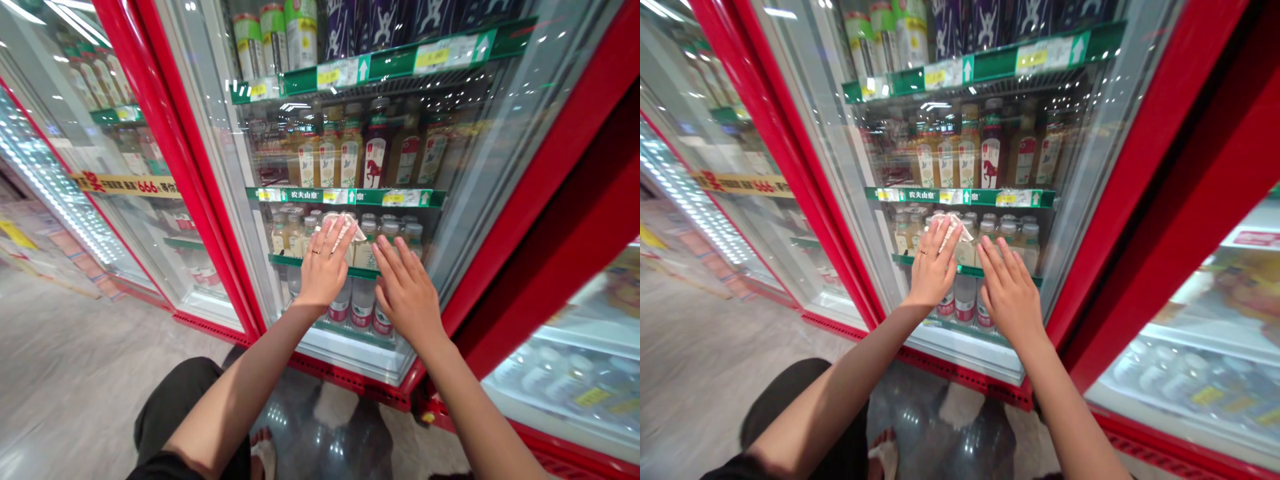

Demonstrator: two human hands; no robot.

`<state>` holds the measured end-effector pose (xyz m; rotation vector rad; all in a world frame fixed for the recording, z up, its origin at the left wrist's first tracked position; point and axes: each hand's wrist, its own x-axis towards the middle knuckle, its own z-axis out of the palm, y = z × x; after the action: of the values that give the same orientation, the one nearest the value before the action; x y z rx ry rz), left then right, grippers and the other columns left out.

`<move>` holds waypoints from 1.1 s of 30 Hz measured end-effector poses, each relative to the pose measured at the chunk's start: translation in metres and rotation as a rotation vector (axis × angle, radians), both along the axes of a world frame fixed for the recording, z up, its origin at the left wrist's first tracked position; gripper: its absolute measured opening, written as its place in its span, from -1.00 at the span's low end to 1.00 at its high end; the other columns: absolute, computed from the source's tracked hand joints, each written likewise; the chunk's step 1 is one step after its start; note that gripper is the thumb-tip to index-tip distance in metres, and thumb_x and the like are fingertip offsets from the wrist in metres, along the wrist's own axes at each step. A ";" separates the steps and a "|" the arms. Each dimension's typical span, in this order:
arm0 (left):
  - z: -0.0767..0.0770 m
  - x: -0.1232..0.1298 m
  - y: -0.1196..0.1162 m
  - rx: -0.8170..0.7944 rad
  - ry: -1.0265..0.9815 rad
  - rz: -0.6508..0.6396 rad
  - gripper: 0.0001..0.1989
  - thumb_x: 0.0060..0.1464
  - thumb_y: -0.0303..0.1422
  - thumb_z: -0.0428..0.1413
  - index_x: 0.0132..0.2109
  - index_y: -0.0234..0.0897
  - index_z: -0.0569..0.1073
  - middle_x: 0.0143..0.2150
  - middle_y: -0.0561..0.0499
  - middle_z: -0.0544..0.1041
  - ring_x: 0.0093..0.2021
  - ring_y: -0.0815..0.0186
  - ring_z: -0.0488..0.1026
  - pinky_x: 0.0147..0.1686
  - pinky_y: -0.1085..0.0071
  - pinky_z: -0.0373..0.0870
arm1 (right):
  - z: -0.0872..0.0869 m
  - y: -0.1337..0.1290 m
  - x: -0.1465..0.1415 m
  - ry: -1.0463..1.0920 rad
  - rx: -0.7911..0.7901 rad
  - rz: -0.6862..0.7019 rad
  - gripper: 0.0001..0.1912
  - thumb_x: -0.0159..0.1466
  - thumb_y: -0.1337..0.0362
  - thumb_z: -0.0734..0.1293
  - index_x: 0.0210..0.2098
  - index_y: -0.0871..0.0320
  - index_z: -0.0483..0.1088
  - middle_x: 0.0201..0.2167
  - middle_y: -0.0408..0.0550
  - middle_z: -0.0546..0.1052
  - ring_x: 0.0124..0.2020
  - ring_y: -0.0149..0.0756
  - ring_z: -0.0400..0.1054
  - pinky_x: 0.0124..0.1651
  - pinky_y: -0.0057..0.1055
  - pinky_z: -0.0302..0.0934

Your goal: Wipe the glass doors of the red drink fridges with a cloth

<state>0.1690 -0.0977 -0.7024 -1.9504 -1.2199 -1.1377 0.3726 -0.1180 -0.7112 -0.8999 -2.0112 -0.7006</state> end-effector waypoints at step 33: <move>-0.008 0.010 -0.002 -0.074 -0.032 -0.008 -0.13 0.39 -0.57 -0.03 0.66 0.04 -0.16 0.68 0.00 0.06 0.68 0.09 -0.08 0.64 -0.08 -0.04 | -0.016 0.001 0.024 0.045 -0.086 -0.059 0.04 0.45 0.46 0.24 0.62 -0.10 -0.55 0.63 -0.07 0.11 0.62 0.03 0.04 0.57 0.18 0.11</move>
<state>0.1788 -0.0993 -0.7104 -2.0000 -1.2890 -1.1471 0.3970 -0.1169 -0.7277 -1.0198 -1.9949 -0.6245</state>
